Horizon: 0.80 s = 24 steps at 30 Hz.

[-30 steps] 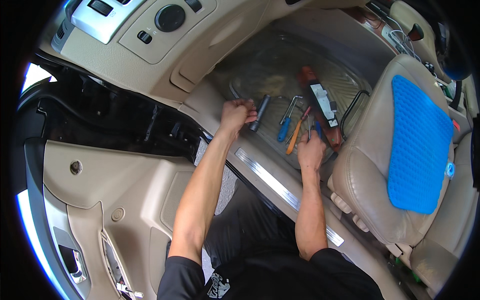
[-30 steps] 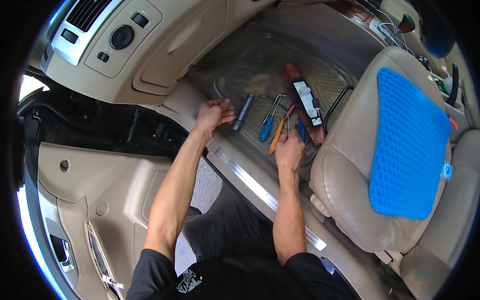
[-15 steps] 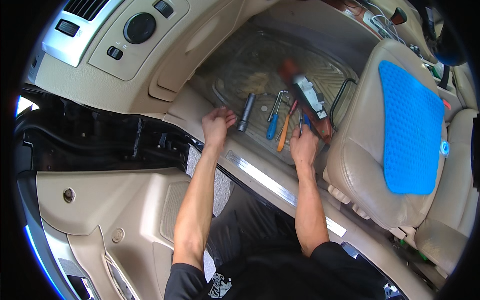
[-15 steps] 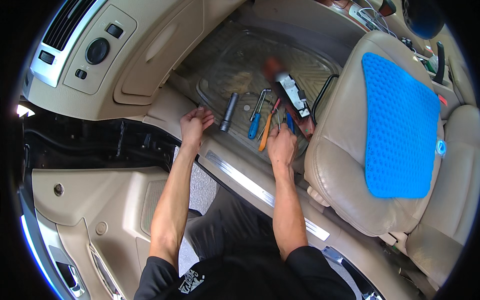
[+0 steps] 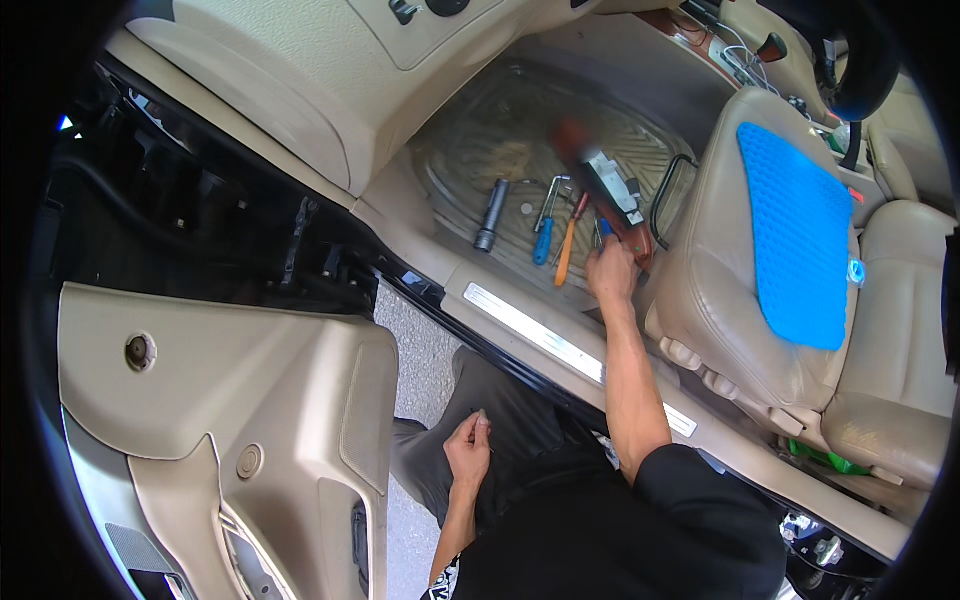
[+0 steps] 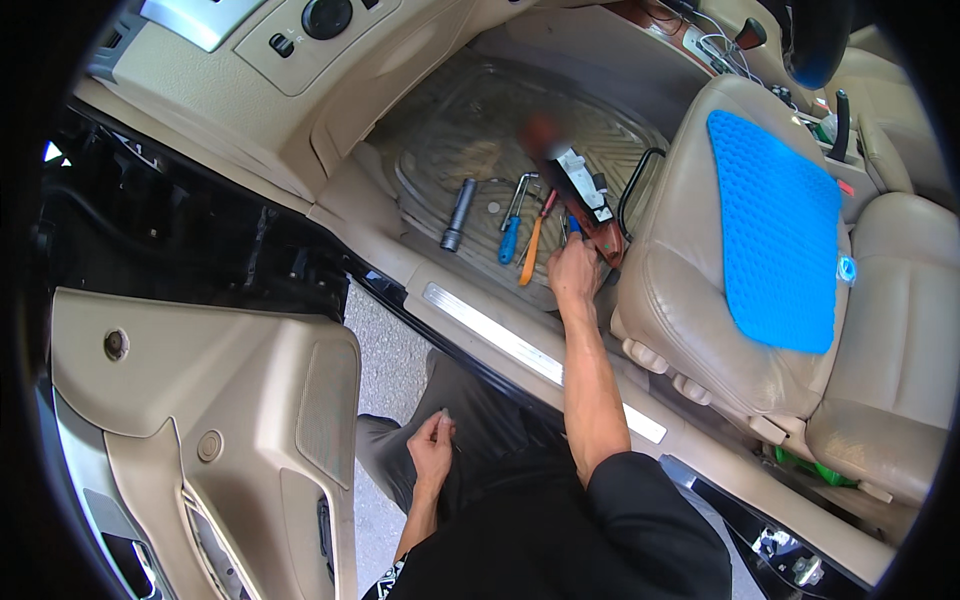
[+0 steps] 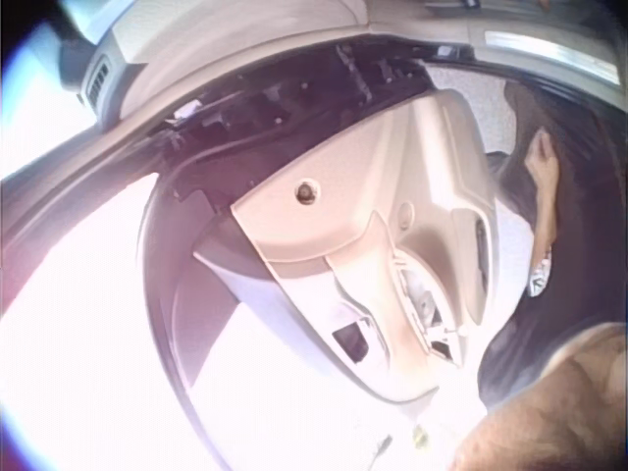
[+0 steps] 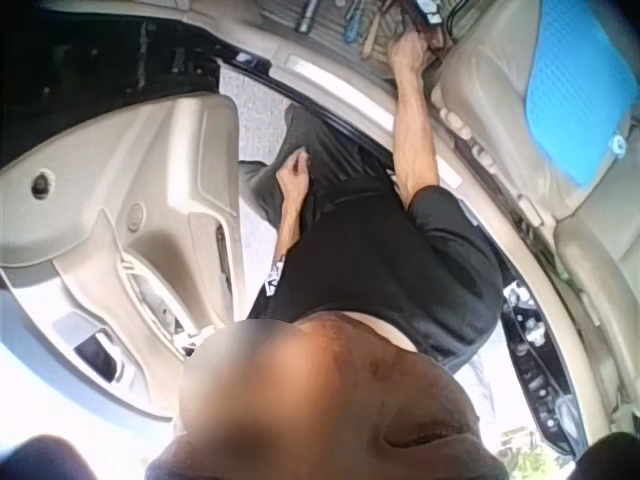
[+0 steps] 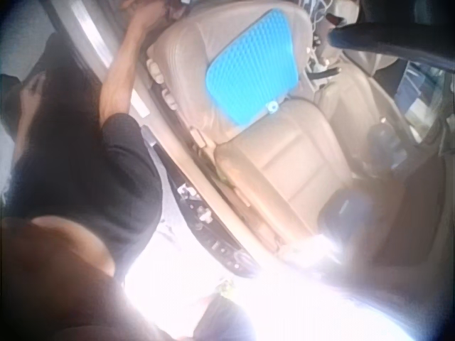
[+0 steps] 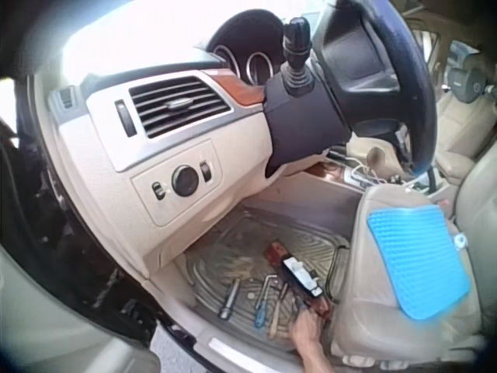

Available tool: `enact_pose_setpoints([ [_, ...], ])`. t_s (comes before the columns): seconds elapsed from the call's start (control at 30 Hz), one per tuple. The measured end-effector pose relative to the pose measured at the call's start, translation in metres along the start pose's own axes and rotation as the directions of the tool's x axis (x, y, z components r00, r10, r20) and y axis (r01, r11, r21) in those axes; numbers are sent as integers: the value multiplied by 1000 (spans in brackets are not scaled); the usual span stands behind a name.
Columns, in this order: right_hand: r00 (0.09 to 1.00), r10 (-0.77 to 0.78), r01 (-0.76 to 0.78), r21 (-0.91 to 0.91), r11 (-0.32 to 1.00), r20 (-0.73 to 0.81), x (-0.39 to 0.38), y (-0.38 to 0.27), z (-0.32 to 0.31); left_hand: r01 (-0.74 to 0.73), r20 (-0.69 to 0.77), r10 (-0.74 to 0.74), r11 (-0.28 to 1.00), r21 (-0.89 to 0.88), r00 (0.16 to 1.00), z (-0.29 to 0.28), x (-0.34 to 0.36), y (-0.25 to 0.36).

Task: The person removes the interior door panel of a car. They use a plastic pry tool to detach the window control trim, disconnect the wiring harness, and then use a screwdriver and a pick tool to remove screws and release the door handle mechanism before pulling the panel away.

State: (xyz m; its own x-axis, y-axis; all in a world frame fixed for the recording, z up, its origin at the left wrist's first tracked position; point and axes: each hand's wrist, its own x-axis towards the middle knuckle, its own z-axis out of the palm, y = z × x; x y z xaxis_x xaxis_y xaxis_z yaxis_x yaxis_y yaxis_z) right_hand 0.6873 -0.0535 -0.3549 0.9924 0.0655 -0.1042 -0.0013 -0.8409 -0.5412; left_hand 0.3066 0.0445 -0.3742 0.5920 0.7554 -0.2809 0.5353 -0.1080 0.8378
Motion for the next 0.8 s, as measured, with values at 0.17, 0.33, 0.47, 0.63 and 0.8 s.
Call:
enact_pose_setpoints([
  [0.17,991,-94,77,-172,982,-93,41,17,0,277,-139,-302,946,-170,943,-51,-52,-75],
  [0.33,991,-121,107,-201,974,-56,29,5,2,269,-188,-309,939,-213,932,-55,-63,-82],
  [0.47,986,-166,168,-236,957,31,13,5,7,247,-199,-252,968,-52,947,-51,-64,-85],
  [0.63,953,-253,295,-318,901,168,-11,21,6,244,-204,-259,965,-99,944,-55,-66,-83],
  [0.8,875,-409,458,-173,872,259,-37,47,1,218,-185,-202,973,74,962,-47,-64,-78],
])
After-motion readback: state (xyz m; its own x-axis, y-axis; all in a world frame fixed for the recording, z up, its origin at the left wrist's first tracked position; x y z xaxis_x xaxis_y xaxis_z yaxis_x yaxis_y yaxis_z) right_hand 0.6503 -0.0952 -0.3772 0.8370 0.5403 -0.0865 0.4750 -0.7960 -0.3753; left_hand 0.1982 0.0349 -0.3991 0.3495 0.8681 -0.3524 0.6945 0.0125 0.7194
